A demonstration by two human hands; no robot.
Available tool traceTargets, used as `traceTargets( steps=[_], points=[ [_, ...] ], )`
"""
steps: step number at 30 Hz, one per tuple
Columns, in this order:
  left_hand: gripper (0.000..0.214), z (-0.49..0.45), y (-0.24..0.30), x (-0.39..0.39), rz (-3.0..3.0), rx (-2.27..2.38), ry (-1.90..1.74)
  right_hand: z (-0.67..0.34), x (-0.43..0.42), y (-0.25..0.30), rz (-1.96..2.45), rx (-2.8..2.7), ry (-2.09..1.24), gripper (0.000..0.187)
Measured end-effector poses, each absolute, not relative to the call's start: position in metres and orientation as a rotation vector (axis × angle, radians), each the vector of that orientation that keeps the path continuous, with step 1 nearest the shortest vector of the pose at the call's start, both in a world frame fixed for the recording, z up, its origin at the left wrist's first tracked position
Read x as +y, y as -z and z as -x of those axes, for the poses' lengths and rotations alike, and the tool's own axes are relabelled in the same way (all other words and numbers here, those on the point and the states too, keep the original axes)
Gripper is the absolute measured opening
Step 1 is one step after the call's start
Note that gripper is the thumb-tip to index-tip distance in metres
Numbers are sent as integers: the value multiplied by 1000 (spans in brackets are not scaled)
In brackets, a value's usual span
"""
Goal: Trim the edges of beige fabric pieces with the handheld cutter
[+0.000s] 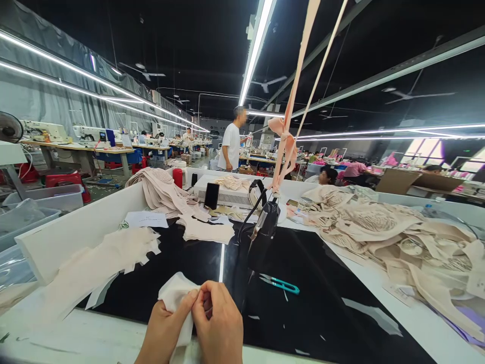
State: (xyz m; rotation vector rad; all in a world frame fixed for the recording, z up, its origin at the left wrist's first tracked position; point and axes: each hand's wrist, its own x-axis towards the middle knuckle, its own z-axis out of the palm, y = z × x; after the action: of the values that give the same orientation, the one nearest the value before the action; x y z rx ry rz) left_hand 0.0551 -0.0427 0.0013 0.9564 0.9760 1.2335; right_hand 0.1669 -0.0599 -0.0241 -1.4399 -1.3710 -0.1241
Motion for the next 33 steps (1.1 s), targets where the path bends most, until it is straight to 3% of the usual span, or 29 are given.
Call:
traceTargets(
  steps=[6, 14, 20, 23, 29, 33],
  points=[
    [63, -48, -8, -45, -971, 1109, -1217, -191, -61, 20, 1478, -1360, 5, 16],
    [66, -44, -17, -46, -953, 1117, -1199, -209, -79, 24, 1578, -1339, -145, 26],
    [62, -42, -19, -48, -917, 1157, -1155, -273, -102, 29, 1770, -1410, -63, 28],
    [61, -42, -16, -47, -911, 1148, -1141, -314, -109, 35, 1852, -1480, 69, 29],
    [62, -40, -8, -44, -939, 1154, -1091, -382, -94, 65, 1826, -1647, 716, 49],
    [60, -40, -7, -43, -937, 1160, -1073, -404, -77, 77, 1812, -1714, 734, 53]
  ],
)
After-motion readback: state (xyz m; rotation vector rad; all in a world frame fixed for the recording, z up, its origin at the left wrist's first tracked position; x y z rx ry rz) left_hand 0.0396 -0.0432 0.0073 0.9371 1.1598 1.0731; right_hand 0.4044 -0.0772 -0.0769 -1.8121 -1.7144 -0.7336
